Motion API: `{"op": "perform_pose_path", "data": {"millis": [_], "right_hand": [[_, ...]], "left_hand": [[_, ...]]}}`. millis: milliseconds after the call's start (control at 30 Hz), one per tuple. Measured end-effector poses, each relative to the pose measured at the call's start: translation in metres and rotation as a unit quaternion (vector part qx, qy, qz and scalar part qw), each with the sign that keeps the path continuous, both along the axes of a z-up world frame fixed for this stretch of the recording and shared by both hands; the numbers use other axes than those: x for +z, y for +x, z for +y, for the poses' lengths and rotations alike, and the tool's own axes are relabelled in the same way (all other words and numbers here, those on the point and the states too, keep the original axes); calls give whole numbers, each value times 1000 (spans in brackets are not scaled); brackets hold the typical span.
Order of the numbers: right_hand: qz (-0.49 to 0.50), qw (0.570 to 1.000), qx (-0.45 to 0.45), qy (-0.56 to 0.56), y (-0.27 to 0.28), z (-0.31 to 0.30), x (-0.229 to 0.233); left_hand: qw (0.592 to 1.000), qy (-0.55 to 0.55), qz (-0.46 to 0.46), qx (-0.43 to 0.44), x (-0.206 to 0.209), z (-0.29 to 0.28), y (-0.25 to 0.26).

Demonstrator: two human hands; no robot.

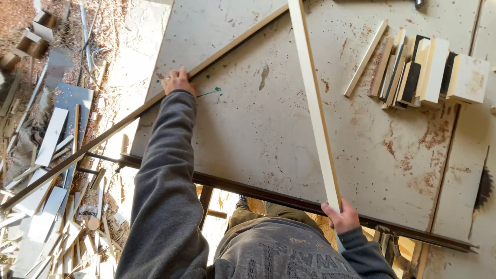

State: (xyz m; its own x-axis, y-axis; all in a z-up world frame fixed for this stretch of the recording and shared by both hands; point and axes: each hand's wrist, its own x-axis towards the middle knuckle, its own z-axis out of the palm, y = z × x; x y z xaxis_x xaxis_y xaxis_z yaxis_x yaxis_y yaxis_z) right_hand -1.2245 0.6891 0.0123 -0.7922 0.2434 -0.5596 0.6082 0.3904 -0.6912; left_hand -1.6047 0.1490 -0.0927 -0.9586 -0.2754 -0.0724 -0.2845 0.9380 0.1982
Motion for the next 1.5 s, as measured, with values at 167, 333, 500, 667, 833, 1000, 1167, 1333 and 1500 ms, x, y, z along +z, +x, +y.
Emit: {"op": "perform_pose_path", "data": {"millis": [167,333,500,667,833,1000,1167,1333,1500], "right_hand": [[-2,999,45,21,-40,1,-8],[57,950,194,237,-62,73,5],[141,883,331,301,-102,114,95],[143,773,397,474,-183,101,146],[470,672,327,469,-218,43,134],[472,788,282,277,-157,-18,70],[380,865,266,189,-77,-13,18],[266,921,217,186,-26,8,-11],[207,941,179,198,-11,24,-16]], "left_hand": [[952,100,253,-141,42,93,48],[900,81,272,-330,106,173,109],[834,3,304,-460,154,181,111],[802,-164,237,-524,149,145,112],[878,-106,209,-417,140,133,97],[936,-33,172,-305,73,134,65],[970,-19,138,-199,6,132,41],[978,-44,130,-155,-1,116,27],[976,-125,131,-122,-19,74,24]]}}
